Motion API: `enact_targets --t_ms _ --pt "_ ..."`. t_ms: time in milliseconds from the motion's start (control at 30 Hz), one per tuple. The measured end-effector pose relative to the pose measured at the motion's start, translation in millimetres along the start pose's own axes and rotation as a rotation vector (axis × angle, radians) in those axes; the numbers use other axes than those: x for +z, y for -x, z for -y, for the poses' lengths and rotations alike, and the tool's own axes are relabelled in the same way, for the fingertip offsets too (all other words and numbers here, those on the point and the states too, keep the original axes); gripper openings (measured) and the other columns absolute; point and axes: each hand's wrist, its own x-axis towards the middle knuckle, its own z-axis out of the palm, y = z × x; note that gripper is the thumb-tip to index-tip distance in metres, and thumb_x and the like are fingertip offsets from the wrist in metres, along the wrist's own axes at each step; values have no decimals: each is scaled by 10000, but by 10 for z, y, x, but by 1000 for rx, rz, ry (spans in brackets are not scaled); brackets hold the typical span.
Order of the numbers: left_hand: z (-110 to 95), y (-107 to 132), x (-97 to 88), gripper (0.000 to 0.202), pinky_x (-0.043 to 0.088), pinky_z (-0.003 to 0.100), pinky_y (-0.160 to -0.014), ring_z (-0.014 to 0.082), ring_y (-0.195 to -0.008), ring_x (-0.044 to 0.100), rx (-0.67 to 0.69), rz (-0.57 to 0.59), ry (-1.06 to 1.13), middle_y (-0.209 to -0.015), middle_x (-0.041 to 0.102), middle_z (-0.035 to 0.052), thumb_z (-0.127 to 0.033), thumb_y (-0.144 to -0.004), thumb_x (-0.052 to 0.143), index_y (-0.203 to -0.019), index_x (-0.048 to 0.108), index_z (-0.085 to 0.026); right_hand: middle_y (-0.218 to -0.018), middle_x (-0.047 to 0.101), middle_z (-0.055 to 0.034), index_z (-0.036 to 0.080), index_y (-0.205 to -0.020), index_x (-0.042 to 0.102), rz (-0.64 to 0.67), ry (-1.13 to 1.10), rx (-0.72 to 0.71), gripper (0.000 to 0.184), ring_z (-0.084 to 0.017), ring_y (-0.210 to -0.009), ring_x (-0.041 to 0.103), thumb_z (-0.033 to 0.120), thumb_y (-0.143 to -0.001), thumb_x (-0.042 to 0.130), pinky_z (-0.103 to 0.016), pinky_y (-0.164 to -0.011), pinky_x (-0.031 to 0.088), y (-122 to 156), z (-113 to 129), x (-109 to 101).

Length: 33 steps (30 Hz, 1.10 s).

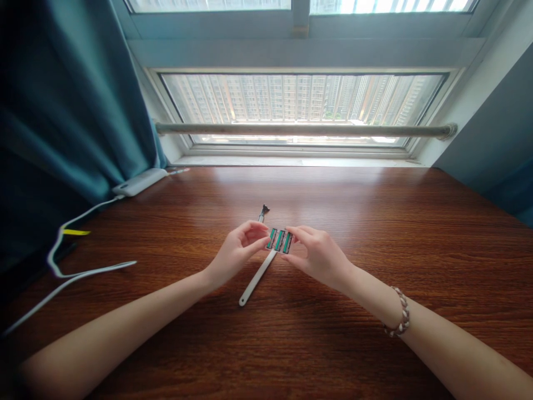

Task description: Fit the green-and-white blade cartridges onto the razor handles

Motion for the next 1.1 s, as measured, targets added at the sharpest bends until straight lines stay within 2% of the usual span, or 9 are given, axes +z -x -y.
enact_targets --t_ms 133,233,400,567,667,733,867,933,1100 --pt "6 11 -23 241 455 265 -706 146 -761 566 12 -55 -257 -801 592 40 -379 -759 538 -796 546 -141 -1008 600 -67 144 -1130 513 61 88 14 424 -188 -868 578 263 -741 630 -302 -766 480 28 34 18" --pt "10 25 -22 242 444 267 -708 149 -745 567 2 -46 -301 -786 603 41 -379 -770 517 -790 565 -143 -1043 587 -81 132 -1133 508 88 144 5 406 -202 -903 570 288 -769 598 -318 -799 478 37 65 30" --pt "7 33 -8 243 445 278 -716 162 -746 564 -27 -47 -278 -777 613 59 -369 -756 530 -770 588 -134 -1046 583 -97 137 -1142 495 104 176 -16 402 -206 -910 569 332 -797 563 -329 -808 480 43 71 45" --pt "6 26 18 230 469 280 -642 170 -718 562 -105 -42 -189 -754 609 67 -343 -710 578 -758 598 -119 -1077 568 -93 143 -1164 475 136 178 -26 422 -208 -939 555 309 -788 573 -327 -810 475 74 67 63" --pt "-8 10 21 220 482 286 -632 183 -774 563 -129 -29 -78 -830 603 81 -331 -707 576 -736 589 -114 -1077 571 -85 144 -1155 489 144 166 3 425 -207 -934 557 307 -775 589 -325 -812 469 70 73 60" --pt "-24 -4 12 204 480 295 -697 186 -831 559 -117 -64 -42 -892 593 89 -311 -703 583 -676 574 -108 -1039 591 -74 155 -1134 512 128 143 53 418 -205 -902 569 314 -759 606 -325 -791 471 47 33 50" --pt "-48 -15 -10 198 441 326 -823 178 -878 565 -109 -153 61 -931 596 97 -290 -704 601 -680 544 -102 -954 622 -65 153 -1071 562 0 99 184 405 -204 -858 577 365 -733 630 -326 -773 462 -18 -261 27" --pt "-47 -10 -15 210 443 348 -829 177 -865 580 -125 -136 174 -901 614 101 -299 -722 594 -748 530 -101 -933 621 -66 153 -1044 583 -71 118 267 401 -203 -824 579 399 -730 624 -327 -749 463 -37 -486 13" --pt "-26 -10 -22 213 454 372 -830 173 -803 608 -115 -81 305 -855 631 102 -284 -740 594 -767 491 -100 -958 570 -89 167 -1019 620 -86 301 394 411 -217 -852 545 439 -712 623 -332 -789 426 -27 -954 -34"
